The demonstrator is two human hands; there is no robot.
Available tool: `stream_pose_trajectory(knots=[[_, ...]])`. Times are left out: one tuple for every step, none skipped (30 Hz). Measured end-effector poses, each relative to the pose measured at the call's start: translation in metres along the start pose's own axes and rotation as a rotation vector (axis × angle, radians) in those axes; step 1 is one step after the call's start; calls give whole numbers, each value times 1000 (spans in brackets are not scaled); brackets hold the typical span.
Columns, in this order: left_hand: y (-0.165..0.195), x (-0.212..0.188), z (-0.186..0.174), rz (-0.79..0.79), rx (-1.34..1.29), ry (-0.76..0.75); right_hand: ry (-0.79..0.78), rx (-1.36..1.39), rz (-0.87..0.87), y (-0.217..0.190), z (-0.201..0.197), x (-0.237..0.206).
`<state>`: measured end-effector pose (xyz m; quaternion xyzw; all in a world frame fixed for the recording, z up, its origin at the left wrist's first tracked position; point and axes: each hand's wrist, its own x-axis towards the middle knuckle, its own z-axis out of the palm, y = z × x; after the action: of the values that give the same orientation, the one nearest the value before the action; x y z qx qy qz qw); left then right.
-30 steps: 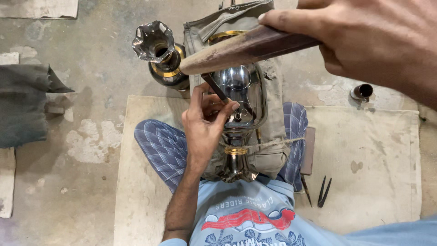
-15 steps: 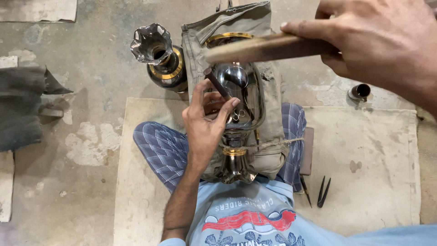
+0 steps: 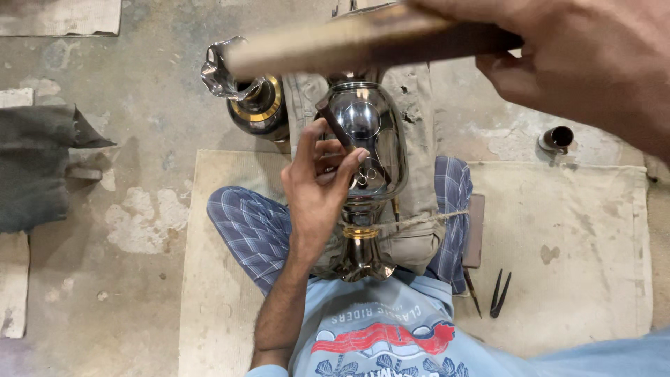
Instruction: The person sits on the floor and uses a hammer and chisel to engrave a floral pattern onto a polished metal vessel. The vessel is secured on a cloth pad between the legs. The person repeatedly strikes the chisel to create the design.
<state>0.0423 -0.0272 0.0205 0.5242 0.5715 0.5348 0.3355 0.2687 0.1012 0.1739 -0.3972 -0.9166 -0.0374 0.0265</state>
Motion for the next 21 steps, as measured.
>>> stream_pose_trajectory(knots=[[0, 1, 0, -9, 11, -10, -1, -18, 71, 0, 0, 0], [1, 2, -1, -19, 23, -18, -26, 13, 49, -1, 0, -1], [1, 3, -1, -27, 35, -28, -51, 44, 29, -1, -1, -2], [2, 4, -1, -22, 70, -28, -75, 76, 11, 0, -1, -3], [3, 6, -1, -13, 103, -28, -1, 47, -43, 1, -1, -5], [4, 8, 0, -4, 137, -27, 73, 16, -97, 1, -1, -7], [5, 10, 0, -13, 128, -43, 144, -14, -151, 1, 0, -10], [6, 11, -1, -26, 120, -60, 177, -14, -105, 1, 2, -11], [7, 12, -2, -36, 110, -75, 212, -17, -59, 0, 5, -13], [8, 12, -2, -9, 107, -80, 249, -18, -14, 0, 7, -15], [8, 13, -3, 18, 106, -87, 155, -97, -31, 2, 8, -17], [9, 14, -3, 49, 106, -94, 64, -177, -47, 4, 8, -21], [10, 15, -4, 51, 113, -105, -28, -257, -62, 7, 8, -24], [10, 18, -3, 52, 120, -118, 40, -132, -12, 7, 11, -26], [11, 19, -3, 50, 125, -131, 105, -6, 39, 7, 13, -28], [12, 19, -3, 48, 118, -140, 170, 120, 92, 8, 16, -29], [13, 20, -3, 47, 112, -148, 143, 70, 65, 9, 17, -30], [15, 21, -3, 44, 106, -156, 114, 22, 39, 10, 18, -31], [16, 21, -3, 36, 118, -170, 86, -25, 12, 11, 20, -32], [17, 21, -5, 31, 130, -183, 63, -99, 25, 11, 21, -33], [18, 22, -5, 29, 142, -198, 43, -173, 40, 10, 22, -36]])
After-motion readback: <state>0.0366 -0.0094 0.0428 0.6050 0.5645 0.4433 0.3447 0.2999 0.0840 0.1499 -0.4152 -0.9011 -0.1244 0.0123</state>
